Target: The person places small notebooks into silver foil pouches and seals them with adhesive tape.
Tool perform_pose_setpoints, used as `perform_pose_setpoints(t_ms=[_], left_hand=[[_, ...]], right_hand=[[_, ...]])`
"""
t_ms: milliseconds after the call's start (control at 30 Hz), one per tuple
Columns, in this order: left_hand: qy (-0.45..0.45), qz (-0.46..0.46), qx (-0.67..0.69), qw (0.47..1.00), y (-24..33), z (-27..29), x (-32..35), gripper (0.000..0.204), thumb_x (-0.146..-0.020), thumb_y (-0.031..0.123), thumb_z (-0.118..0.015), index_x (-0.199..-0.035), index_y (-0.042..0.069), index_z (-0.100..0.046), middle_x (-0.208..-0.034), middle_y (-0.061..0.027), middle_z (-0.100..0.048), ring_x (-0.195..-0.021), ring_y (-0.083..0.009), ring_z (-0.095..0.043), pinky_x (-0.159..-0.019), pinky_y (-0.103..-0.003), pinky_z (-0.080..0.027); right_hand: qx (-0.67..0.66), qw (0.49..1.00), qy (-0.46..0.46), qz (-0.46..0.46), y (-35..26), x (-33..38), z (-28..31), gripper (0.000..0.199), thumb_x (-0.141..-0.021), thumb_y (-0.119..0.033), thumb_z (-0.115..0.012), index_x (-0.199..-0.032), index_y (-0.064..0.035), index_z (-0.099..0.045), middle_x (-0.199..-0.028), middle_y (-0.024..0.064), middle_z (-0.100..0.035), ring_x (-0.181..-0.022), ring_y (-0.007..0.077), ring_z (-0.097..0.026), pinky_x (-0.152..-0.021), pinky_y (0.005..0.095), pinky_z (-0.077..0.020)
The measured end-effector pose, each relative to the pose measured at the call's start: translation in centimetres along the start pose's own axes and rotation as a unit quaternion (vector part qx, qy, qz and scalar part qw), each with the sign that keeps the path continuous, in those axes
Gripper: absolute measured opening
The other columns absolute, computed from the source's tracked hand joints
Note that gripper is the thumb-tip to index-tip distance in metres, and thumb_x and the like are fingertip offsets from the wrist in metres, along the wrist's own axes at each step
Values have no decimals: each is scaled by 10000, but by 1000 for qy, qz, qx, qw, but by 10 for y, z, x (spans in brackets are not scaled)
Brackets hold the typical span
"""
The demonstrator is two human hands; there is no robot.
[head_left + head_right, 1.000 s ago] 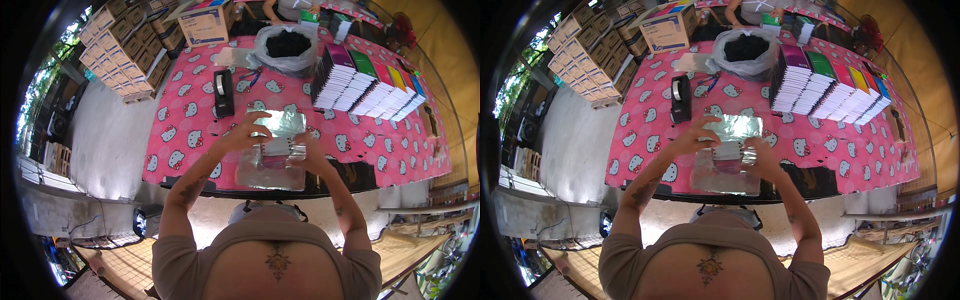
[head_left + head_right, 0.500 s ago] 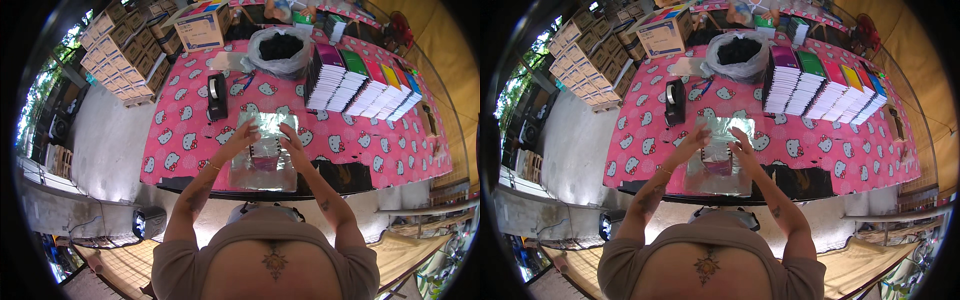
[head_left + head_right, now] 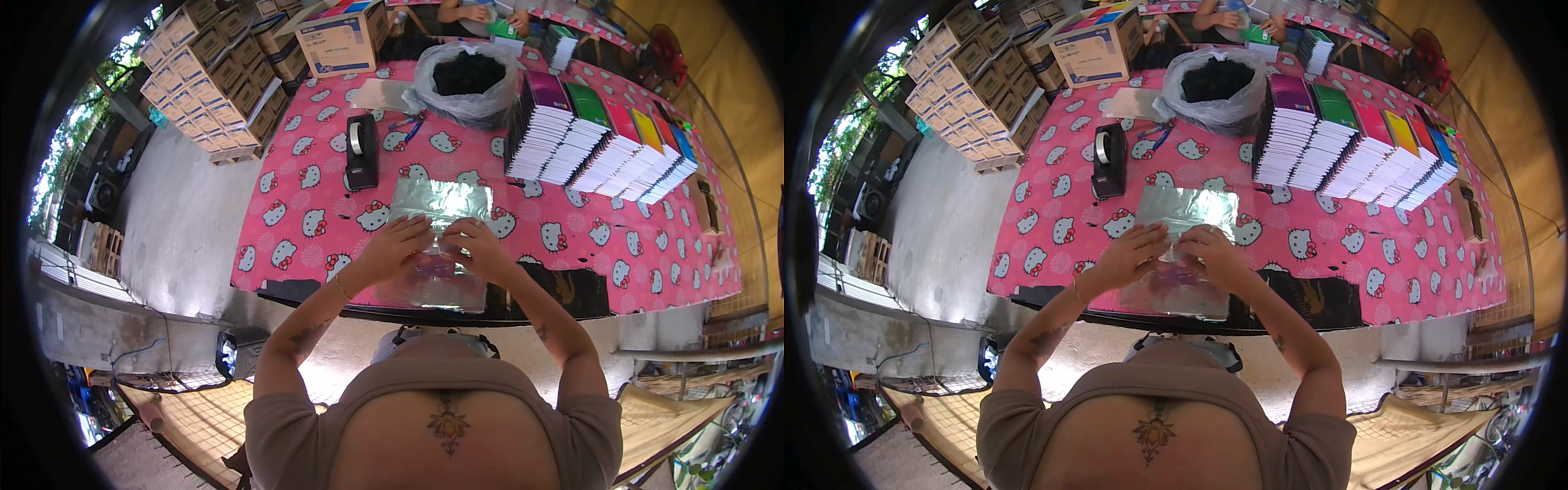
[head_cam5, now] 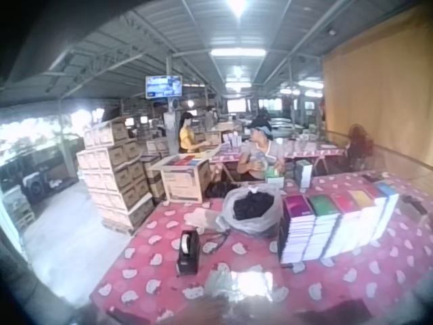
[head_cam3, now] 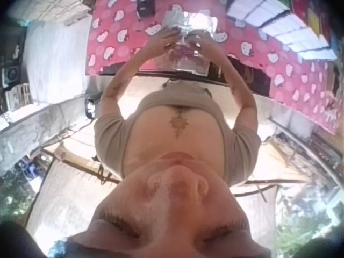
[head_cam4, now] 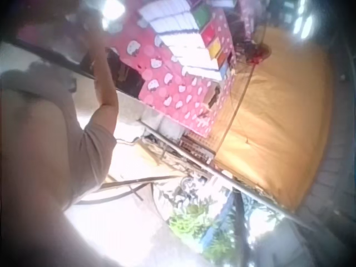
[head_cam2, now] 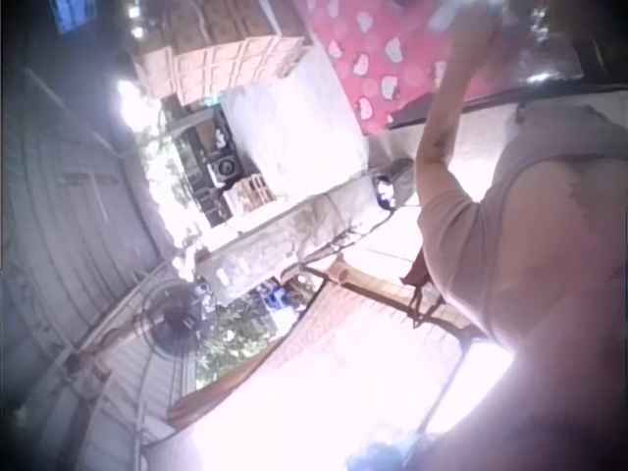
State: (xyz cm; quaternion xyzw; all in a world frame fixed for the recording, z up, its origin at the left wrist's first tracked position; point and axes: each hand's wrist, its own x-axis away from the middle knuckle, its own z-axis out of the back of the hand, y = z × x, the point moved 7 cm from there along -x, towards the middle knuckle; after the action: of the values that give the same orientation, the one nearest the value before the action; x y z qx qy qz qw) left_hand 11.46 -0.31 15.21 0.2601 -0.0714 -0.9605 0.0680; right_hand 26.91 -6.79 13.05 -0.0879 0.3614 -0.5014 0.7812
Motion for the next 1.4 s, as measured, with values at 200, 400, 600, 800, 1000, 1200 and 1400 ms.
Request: perform_pose_setpoints(t_ms=[200,400,600,800,1000,1200,1400], left_hand=[[-36,153,170,973,-26,-10,-8,178,-822,120,-703,-994,73,-717,-895,-73,-674,-900,-275,-622,-782,-464,-492],[-35,153,19,987,-22,-13,-32,339,-803,195,-758,-1093,71,-633,-791,-46,-651,-737,-256,-613,-685,-387,-497],[-97,382,437,809,-86,-68,4,357,-843,261,-765,-1078,40,-614,-795,-38,-638,-767,-108,-619,-634,-270,-480],[266,515,188,793,-240,-11,72,369,-846,300,-776,-1020,-7,-668,-749,-72,-643,-654,-86,-581,-554,-286,-479],[236,598,454,617,-278,-47,70,296,-839,228,-778,-1048,38,-689,-779,-4,-636,-612,-67,-519,-522,-231,-447],[357,479,460,657,-282,-47,72,227,-869,190,-748,-1026,36,-690,-822,0,-653,-673,-93,-586,-646,-231,-482],[326,565,288,701,-285,-53,128,227,-856,234,-706,-870,8,-727,-766,-108,-713,-641,-231,-685,-631,-360,-548]], right_hand=[[-30,997,35,-69,0,-4,-10,292,-791,-62,-722,-1061,-112,-625,-1058,76,-622,-1005,277,-586,-849,424,-462],[-12,980,74,-185,7,-15,0,507,-770,-121,-781,-1213,-97,-535,-1141,111,-579,-965,266,-591,-881,397,-479],[-417,825,118,-364,55,9,-33,500,-767,-31,-772,-1202,-79,-530,-1063,56,-530,-974,169,-545,-829,321,-497],[-304,876,193,-321,51,4,-42,418,-783,-36,-728,-1157,-74,-543,-1050,44,-525,-932,97,-516,-755,250,-473],[-305,864,213,-341,64,13,-44,399,-746,23,-700,-1112,-50,-557,-1050,57,-536,-992,172,-513,-846,312,-453],[-287,871,192,-349,49,7,-37,395,-754,17,-697,-1116,-60,-559,-1058,51,-546,-1014,168,-519,-823,315,-460],[-310,863,198,-347,48,1,-47,398,-752,3,-695,-1119,-65,-557,-1051,38,-551,-1007,171,-517,-843,309,-444]])
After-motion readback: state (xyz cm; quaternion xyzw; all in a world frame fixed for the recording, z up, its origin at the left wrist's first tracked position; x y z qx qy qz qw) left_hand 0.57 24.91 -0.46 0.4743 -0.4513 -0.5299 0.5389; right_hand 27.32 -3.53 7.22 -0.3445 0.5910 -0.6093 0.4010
